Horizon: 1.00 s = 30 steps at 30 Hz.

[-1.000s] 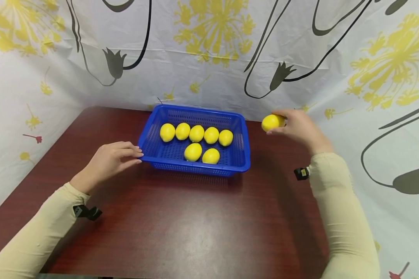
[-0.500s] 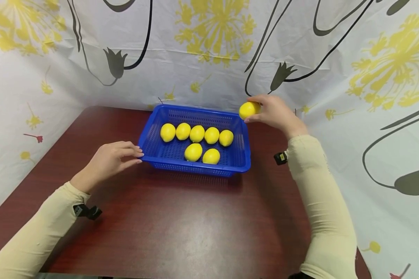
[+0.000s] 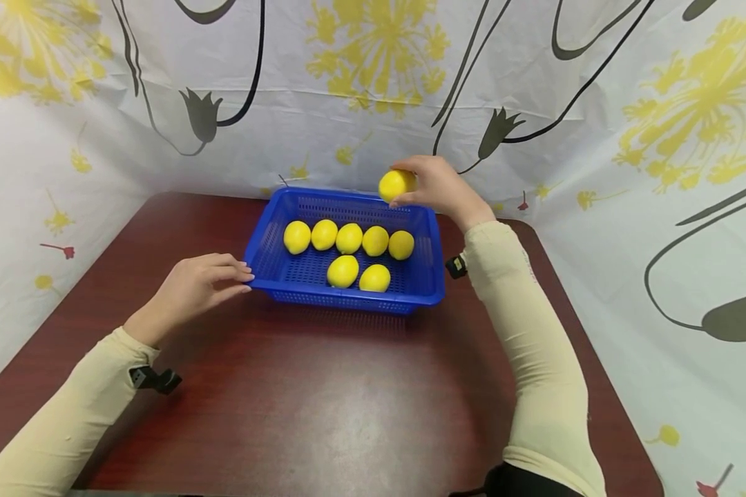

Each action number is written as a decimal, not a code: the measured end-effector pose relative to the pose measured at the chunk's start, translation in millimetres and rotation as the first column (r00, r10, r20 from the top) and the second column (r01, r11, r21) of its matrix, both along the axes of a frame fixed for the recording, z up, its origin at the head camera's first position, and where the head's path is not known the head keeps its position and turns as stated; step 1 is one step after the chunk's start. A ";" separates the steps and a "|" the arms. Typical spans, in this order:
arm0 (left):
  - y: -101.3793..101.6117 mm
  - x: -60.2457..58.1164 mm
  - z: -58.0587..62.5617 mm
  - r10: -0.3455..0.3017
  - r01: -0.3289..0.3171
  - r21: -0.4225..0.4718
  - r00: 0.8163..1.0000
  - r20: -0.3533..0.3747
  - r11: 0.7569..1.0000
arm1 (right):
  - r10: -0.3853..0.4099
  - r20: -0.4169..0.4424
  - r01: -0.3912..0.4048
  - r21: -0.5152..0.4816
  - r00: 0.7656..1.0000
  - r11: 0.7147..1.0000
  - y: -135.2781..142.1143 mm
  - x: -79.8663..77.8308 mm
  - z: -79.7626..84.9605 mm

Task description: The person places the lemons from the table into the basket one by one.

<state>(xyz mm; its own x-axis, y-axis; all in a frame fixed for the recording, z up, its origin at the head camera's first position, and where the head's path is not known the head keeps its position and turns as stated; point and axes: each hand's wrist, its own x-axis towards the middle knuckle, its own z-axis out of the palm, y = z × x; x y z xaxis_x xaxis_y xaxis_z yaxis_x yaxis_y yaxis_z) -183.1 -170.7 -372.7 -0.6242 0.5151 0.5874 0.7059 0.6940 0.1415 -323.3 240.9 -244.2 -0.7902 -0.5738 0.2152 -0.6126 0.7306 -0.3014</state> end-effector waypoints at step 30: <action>-1.0 -2.7 -5.1 -0.017 0.018 0.019 1.000 -0.024 1.000 | 0.229 0.112 -0.246 0.161 0.967 0.956 -112.6 -17.6 -54.4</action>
<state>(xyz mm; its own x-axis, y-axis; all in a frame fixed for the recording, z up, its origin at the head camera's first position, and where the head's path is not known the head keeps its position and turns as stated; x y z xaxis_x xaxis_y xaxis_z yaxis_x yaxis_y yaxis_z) -185.7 -171.7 -377.8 -0.6012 0.5140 0.6118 0.7211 0.6789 0.1383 -340.9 128.4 -298.7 -0.6382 -0.7693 0.0297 -0.7505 0.6131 -0.2467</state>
